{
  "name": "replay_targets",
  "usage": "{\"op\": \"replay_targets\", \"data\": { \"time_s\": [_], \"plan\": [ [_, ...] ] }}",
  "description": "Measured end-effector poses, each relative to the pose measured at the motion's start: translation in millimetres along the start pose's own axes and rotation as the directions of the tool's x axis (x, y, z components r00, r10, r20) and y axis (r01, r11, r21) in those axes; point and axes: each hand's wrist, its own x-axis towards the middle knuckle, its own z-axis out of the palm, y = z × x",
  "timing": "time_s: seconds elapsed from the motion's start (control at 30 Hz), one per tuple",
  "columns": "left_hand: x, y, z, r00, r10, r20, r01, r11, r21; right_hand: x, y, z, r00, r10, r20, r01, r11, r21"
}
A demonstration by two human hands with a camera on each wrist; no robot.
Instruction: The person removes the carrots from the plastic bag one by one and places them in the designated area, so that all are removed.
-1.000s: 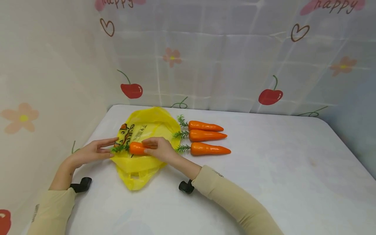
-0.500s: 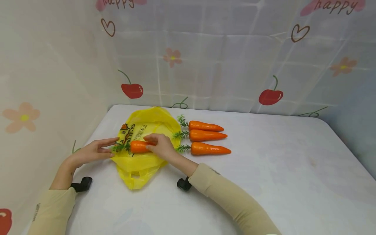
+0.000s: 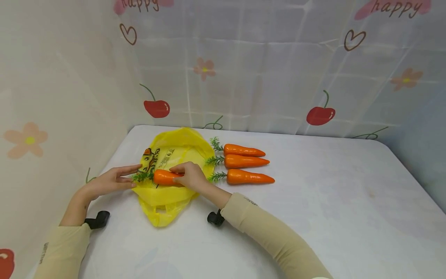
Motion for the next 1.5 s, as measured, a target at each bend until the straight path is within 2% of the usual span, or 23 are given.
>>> {"op": "replay_targets", "data": {
  "time_s": [0.3,0.7,0.83,1.03,1.5],
  "plan": [
    [1.3,0.5,0.2,1.0,-0.011,-0.008,0.011,1.0,0.005,-2.1,1.2,-1.2,0.999,-0.016,0.052,0.017,1.0,-0.026],
    [0.3,-1.2,0.2,1.0,-0.015,-0.019,0.015,1.0,0.026,-0.2,4.6,0.1,0.98,-0.095,0.176,0.115,0.988,-0.106],
    [-0.4,0.2,0.2,1.0,-0.013,-0.018,0.014,1.0,0.025,-0.9,5.5,0.2,0.976,-0.108,0.19,0.132,0.984,-0.122],
    [0.5,1.2,-0.1,1.0,-0.013,-0.013,0.013,0.999,0.031,-1.6,6.0,0.3,0.979,-0.104,0.172,0.12,0.99,-0.081],
    [1.8,-1.0,-1.1,0.999,-0.049,-0.013,0.048,0.999,-0.021,-2.6,2.2,0.8,0.984,-0.094,0.149,0.087,0.995,0.05]
  ]
}}
